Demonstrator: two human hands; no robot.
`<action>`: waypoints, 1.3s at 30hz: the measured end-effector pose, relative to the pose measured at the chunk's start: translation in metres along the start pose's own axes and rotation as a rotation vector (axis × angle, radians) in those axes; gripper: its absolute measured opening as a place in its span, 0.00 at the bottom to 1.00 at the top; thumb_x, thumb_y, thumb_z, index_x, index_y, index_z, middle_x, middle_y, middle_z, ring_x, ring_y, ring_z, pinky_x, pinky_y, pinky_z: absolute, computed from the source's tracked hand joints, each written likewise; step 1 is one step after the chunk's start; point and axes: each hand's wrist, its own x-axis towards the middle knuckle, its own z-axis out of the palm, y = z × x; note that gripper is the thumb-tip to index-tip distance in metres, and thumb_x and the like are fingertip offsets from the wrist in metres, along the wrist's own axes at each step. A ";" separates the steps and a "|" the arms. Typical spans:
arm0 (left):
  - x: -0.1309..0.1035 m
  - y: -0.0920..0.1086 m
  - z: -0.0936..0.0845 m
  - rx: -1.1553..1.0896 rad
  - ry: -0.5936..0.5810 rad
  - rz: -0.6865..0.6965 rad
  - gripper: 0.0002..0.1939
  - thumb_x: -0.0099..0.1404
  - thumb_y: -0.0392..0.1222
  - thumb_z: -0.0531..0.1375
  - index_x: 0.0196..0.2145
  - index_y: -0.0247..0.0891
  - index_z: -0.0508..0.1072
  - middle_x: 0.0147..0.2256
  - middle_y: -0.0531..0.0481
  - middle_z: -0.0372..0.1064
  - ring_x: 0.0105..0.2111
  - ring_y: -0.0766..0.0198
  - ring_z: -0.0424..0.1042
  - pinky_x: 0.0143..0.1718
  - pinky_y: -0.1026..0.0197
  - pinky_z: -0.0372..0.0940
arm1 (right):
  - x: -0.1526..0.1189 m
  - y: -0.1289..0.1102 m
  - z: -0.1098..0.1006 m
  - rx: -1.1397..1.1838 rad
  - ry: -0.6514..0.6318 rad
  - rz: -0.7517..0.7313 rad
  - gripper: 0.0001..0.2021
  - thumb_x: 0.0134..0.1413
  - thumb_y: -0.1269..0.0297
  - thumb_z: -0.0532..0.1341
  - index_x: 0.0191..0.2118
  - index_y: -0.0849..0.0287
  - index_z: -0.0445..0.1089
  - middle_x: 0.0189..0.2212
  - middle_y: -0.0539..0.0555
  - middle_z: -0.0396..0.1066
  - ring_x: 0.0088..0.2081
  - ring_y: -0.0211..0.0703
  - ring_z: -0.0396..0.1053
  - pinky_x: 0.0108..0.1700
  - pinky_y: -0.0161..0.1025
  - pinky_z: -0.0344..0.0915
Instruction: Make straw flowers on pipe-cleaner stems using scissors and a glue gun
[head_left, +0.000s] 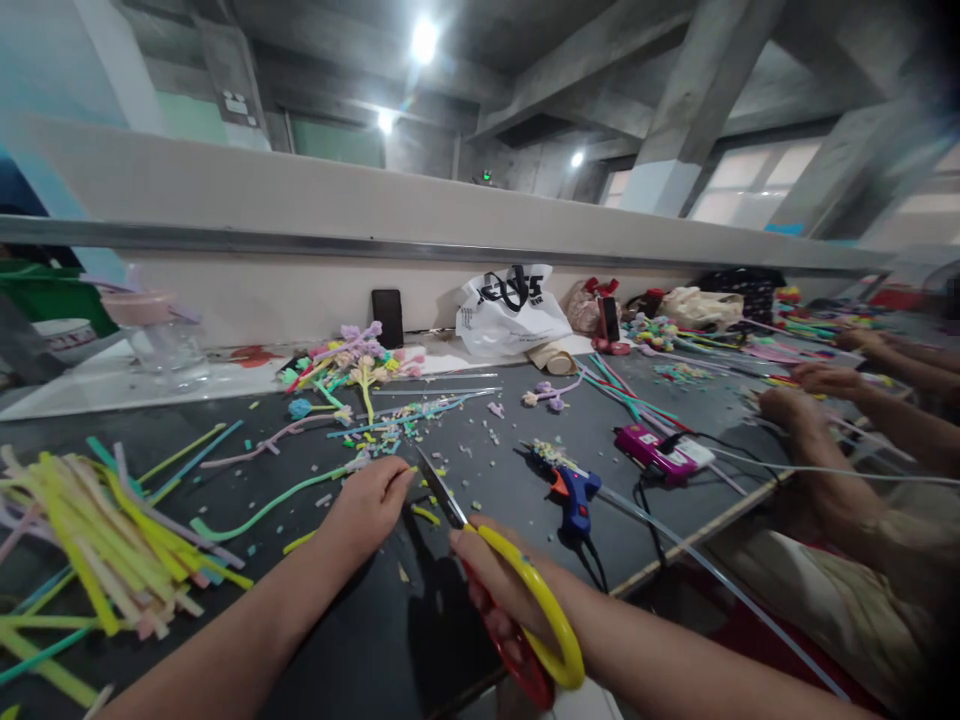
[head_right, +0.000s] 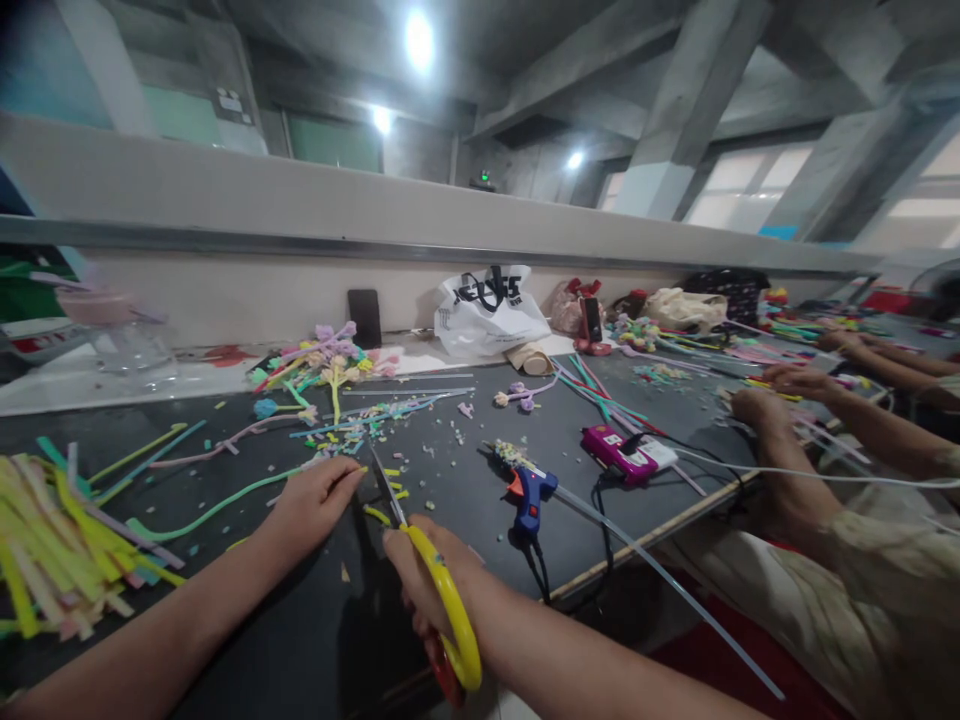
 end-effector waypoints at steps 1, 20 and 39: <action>0.001 0.000 0.000 0.013 0.016 0.004 0.14 0.64 0.42 0.46 0.24 0.39 0.65 0.23 0.52 0.64 0.26 0.65 0.64 0.30 0.64 0.58 | 0.000 0.000 -0.001 -0.057 -0.007 -0.003 0.14 0.53 0.51 0.45 0.30 0.55 0.58 0.14 0.43 0.56 0.10 0.32 0.52 0.11 0.29 0.52; -0.002 -0.001 -0.003 0.035 -0.115 -0.043 0.13 0.65 0.41 0.44 0.33 0.41 0.68 0.31 0.50 0.70 0.33 0.62 0.69 0.35 0.63 0.59 | -0.011 -0.017 -0.005 -0.117 -0.036 -0.058 0.14 0.56 0.52 0.42 0.30 0.55 0.53 0.11 0.41 0.51 0.09 0.31 0.49 0.09 0.28 0.50; -0.005 -0.001 -0.002 0.145 -0.171 -0.044 0.12 0.65 0.41 0.44 0.32 0.42 0.66 0.29 0.51 0.70 0.32 0.63 0.70 0.33 0.65 0.57 | -0.005 -0.015 -0.003 -0.328 -0.024 -0.091 0.15 0.57 0.53 0.41 0.33 0.56 0.57 0.13 0.43 0.54 0.10 0.33 0.53 0.11 0.30 0.54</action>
